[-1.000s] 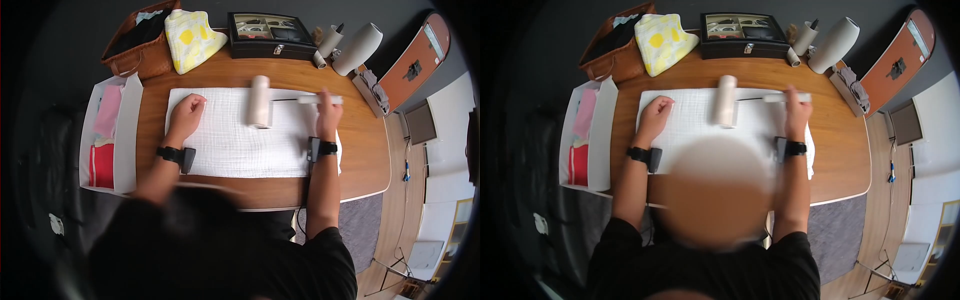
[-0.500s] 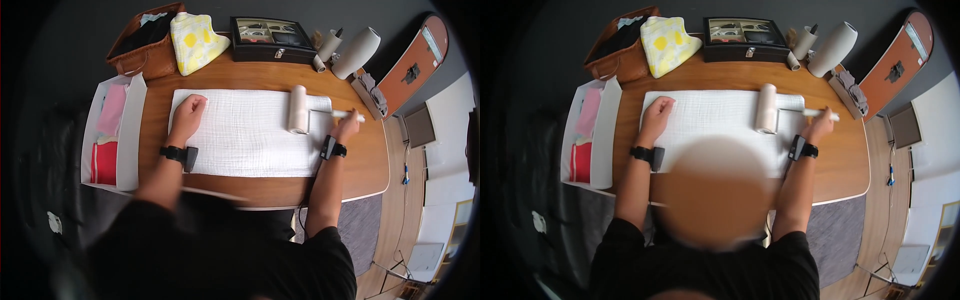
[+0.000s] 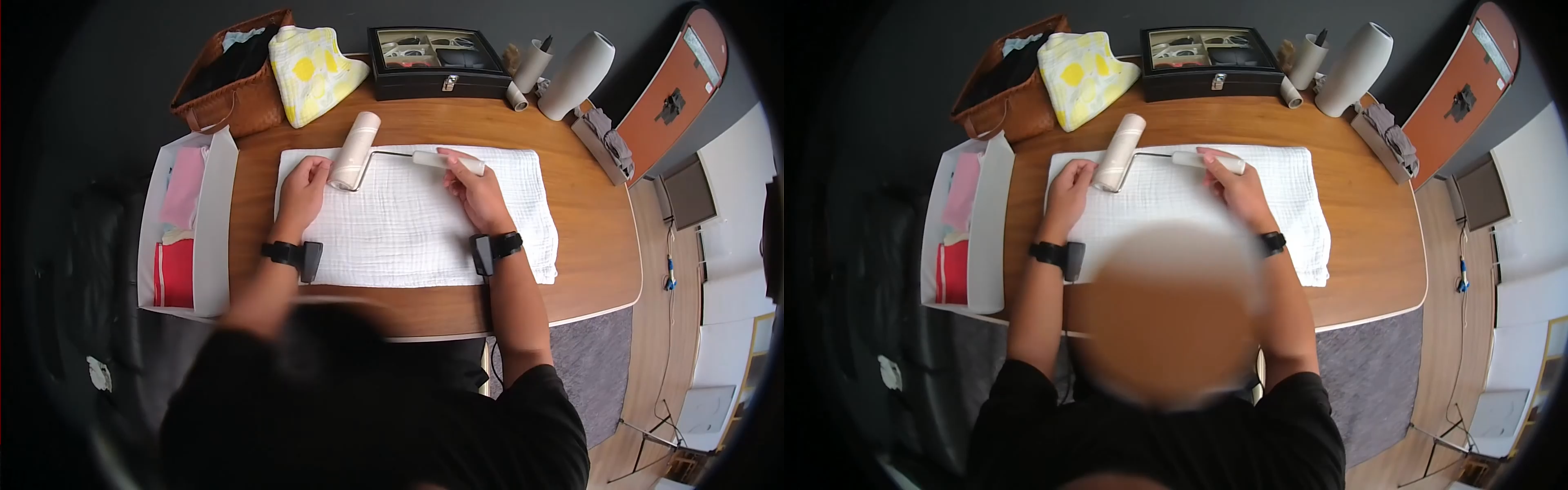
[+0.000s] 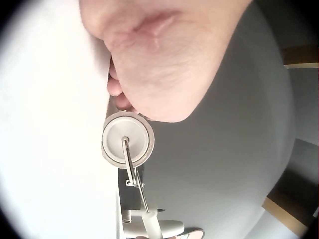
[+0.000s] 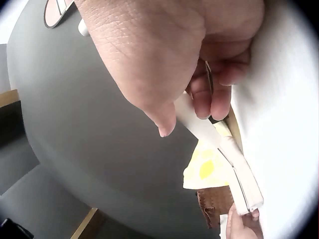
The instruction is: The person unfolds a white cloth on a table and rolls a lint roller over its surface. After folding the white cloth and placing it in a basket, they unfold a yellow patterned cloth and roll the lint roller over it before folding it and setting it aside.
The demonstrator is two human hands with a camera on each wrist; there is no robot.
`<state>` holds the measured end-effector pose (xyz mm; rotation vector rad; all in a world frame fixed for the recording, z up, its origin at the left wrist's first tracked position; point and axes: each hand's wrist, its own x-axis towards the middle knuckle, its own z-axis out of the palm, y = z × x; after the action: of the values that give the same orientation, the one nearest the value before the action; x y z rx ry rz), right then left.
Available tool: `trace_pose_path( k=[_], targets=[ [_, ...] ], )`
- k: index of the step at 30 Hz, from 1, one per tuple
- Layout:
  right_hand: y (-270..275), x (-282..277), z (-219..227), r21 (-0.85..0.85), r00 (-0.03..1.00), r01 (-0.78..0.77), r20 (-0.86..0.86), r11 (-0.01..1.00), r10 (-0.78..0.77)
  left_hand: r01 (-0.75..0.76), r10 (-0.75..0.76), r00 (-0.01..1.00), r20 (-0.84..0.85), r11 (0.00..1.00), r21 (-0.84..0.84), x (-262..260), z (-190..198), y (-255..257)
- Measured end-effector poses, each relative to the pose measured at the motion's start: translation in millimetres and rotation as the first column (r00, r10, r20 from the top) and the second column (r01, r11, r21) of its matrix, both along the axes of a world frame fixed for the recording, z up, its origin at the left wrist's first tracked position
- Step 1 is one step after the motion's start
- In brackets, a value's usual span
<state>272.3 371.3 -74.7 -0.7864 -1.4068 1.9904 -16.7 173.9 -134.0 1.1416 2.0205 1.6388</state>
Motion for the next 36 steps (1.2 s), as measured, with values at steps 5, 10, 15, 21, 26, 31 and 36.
trace_pose_path(
  k=[5, 10, 15, 21, 26, 31, 36],
  targets=[
    [45.4, 38.6, -15.5, -0.209, 0.943, 0.135, -0.273, 0.969, -0.190, -0.010, 0.010, 1.000, -0.014, 1.000, -0.018, 2.0, 2.6, -3.7],
    [87.8, 90.6, -18.0, -0.359, 0.747, 0.370, -0.434, 0.857, -0.505, -0.007, 0.007, 1.000, -0.020, 1.000, -0.008, 3.4, 5.0, -4.6],
    [81.7, 86.1, -17.0, -0.316, 0.776, 0.364, -0.417, 0.876, -0.473, -0.005, 0.004, 0.999, -0.038, 1.000, -0.019, 2.5, 4.8, -3.6],
    [27.6, 26.2, -7.9, -0.059, 0.990, 0.084, -0.110, 0.995, -0.090, 0.024, -0.025, 0.999, 0.022, 0.999, 0.037, 8.2, 11.8, -5.1],
    [-8.6, 0.0, 4.4, 0.132, 0.991, -0.135, 0.041, 0.982, 0.131, 0.123, -0.098, 0.860, -0.501, 0.992, 0.018, 48.4, 69.6, 1.9],
    [-13.1, 8.3, 11.2, 0.090, 0.979, -0.206, 0.013, 0.974, 0.206, 0.242, -0.242, 0.739, -0.628, 0.966, -0.088, 100.6, 74.0, 50.3],
    [-11.8, 18.6, 18.6, 0.076, 0.976, -0.209, -0.042, 0.975, 0.212, 0.254, -0.317, 0.677, -0.665, 0.948, -0.193, 122.6, 66.4, 76.6]
  ],
)
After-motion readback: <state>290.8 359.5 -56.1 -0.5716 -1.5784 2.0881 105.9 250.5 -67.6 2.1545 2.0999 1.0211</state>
